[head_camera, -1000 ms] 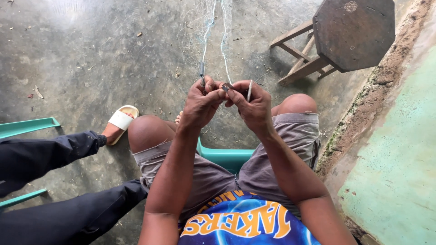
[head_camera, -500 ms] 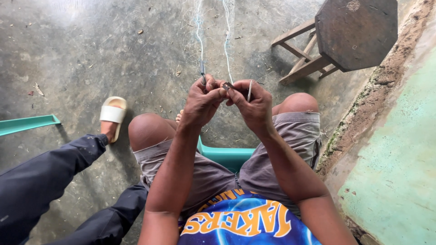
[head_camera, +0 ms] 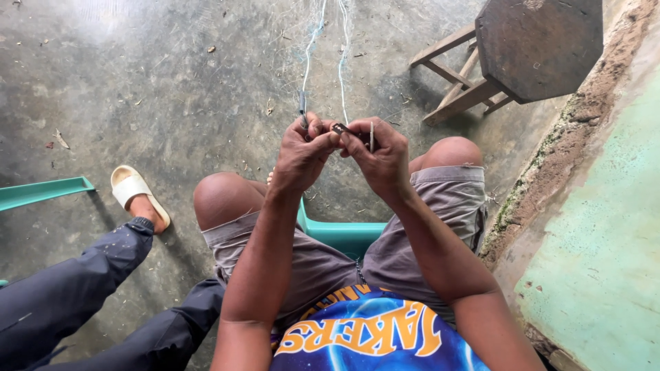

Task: The person sits on a green plastic chair and uses a small tool to repair a fishing net. They repeatedly pull the net, thread the tool through the mesh, and tie knots to mend the net.

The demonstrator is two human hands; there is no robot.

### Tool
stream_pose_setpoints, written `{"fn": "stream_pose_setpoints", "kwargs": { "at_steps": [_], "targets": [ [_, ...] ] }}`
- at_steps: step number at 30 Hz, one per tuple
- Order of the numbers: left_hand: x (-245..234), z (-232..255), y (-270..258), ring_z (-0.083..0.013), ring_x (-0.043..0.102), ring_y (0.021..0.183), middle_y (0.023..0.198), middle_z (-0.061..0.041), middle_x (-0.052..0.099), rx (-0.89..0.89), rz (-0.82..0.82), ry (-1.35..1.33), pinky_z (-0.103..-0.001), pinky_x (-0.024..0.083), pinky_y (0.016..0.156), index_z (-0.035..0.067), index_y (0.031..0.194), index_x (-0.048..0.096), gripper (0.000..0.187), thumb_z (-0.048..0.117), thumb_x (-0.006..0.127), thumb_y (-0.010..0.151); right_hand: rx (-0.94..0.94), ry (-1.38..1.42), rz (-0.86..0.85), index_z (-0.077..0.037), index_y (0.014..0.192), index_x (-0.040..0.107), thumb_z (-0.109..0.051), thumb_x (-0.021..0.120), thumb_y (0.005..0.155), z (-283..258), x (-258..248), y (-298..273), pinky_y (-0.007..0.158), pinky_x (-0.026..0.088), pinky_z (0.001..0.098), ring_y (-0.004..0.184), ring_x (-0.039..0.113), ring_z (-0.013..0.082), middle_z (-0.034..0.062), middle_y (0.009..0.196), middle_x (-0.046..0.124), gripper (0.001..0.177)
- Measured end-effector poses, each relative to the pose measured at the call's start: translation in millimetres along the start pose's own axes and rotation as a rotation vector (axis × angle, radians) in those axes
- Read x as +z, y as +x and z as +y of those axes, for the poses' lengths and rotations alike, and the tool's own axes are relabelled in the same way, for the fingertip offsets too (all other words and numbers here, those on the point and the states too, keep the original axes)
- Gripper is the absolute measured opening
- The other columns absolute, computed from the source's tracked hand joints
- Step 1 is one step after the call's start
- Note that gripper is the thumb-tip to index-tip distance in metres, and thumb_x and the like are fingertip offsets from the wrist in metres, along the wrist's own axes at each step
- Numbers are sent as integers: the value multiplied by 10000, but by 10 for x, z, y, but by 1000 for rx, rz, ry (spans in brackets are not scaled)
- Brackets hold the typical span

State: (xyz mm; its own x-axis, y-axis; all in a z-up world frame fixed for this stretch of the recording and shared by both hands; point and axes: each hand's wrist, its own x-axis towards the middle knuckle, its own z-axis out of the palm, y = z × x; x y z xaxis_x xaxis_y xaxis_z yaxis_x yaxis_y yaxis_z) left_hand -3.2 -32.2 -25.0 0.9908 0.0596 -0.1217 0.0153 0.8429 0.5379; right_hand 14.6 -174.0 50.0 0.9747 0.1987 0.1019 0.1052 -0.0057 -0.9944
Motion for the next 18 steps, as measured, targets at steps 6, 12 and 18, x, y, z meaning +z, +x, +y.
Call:
{"fn": "stream_pose_setpoints", "kwargs": {
  "at_steps": [6,12,18],
  "targets": [
    [-57,-2,-14,-294,768,768,915,-199,692,-25,19,-28,-356,640,729,117,862,439,389,-169,701,870,97,226,40,31,1032,657,-87,729,991,130,-87,2,354,378,195,405,540,101,170,645,673,145],
    [-59,17,-16,-280,767,776,943,-204,705,-42,17,-68,-368,657,774,120,869,442,391,-153,723,864,237,450,185,9,1009,639,-80,754,961,196,-141,11,314,380,165,530,693,188,155,794,688,153],
    [-151,105,-32,-251,744,768,952,-192,716,-54,39,-48,-339,640,770,131,873,441,373,-146,692,872,308,459,361,-96,1010,656,-128,730,968,294,-1016,322,295,341,175,545,716,191,134,859,747,91]
  ]
}}
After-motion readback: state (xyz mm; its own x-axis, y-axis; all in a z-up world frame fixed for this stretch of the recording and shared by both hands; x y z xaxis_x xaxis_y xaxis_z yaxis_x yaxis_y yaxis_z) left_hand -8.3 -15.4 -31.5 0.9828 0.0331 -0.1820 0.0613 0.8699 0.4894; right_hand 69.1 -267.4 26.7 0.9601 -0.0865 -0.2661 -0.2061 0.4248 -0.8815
